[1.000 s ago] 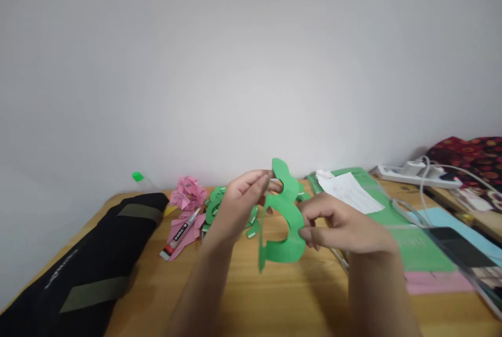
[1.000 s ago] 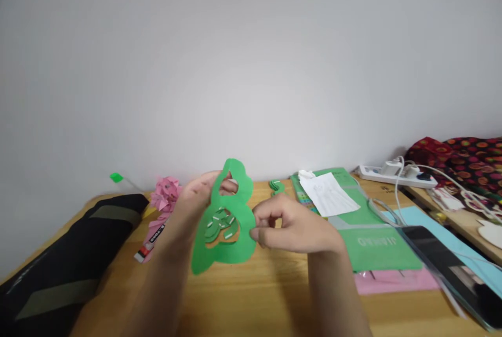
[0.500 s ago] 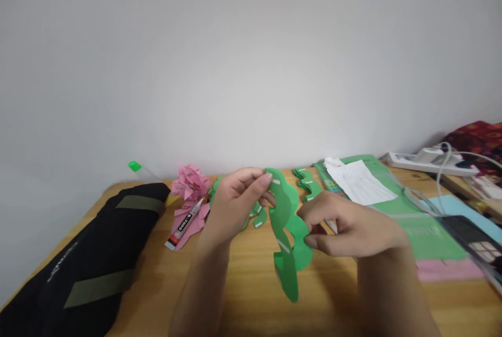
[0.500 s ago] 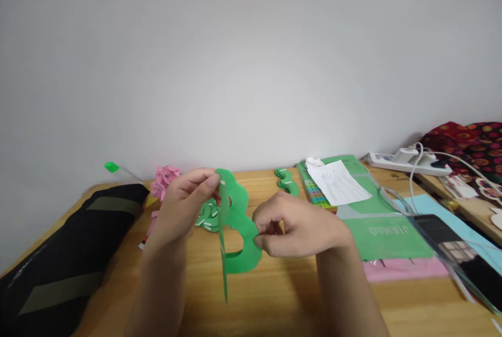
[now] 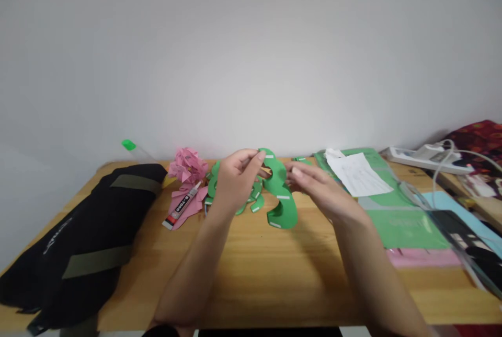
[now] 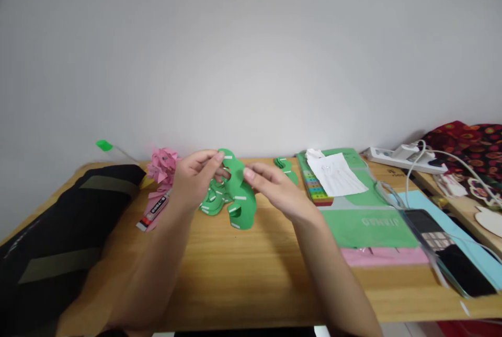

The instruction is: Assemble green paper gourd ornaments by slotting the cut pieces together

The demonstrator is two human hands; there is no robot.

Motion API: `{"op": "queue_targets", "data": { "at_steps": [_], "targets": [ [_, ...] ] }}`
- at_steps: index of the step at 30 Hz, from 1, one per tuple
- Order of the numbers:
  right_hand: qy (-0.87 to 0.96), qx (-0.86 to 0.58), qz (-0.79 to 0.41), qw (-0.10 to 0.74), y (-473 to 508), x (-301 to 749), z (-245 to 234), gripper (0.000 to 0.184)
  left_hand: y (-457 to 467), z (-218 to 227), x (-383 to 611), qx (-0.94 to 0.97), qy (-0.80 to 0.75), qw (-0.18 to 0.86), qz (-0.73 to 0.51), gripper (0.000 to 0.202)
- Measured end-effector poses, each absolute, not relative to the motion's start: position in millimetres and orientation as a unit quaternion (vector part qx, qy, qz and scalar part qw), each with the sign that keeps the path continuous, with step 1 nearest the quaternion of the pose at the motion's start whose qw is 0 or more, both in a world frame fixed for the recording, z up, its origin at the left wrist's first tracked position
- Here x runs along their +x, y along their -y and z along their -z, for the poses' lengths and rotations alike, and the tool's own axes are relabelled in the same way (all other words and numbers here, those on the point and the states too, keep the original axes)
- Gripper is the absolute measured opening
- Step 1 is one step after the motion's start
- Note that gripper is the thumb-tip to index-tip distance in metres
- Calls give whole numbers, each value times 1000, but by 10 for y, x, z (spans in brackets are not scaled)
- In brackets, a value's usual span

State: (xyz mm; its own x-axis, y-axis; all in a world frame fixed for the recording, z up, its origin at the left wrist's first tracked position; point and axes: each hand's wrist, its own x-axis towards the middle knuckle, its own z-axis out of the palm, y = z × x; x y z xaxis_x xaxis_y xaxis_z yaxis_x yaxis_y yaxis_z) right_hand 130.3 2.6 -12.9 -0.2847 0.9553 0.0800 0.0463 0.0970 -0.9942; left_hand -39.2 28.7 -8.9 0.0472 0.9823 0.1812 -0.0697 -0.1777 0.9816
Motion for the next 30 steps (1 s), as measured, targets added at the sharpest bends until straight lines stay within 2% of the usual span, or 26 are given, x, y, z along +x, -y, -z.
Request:
{"op": "queue_targets", "data": {
  "at_steps": [4, 8, 12, 20, 30],
  "targets": [
    [539, -434, -591, 415, 17, 1134, 496, 41, -319, 478, -422, 491, -464, 534, -509, 38],
    [501, -474, -589, 422, 140, 1027, 870, 40, -234, 914, -456, 449, -489, 576, -478, 44],
    [483, -493, -570, 446, 208, 994, 1078, 39, -127, 1163, -492, 436, -488, 616, -439, 49],
    [480, -503, -539, 475, 250, 1061, 1145, 37, -84, 1210, -544, 490, -439, 665, -354, 29],
    [517, -579, -426, 463, 294, 1060, 1215, 26, -25, 1228, -502, 527, -426, 649, -347, 29]
  ]
}}
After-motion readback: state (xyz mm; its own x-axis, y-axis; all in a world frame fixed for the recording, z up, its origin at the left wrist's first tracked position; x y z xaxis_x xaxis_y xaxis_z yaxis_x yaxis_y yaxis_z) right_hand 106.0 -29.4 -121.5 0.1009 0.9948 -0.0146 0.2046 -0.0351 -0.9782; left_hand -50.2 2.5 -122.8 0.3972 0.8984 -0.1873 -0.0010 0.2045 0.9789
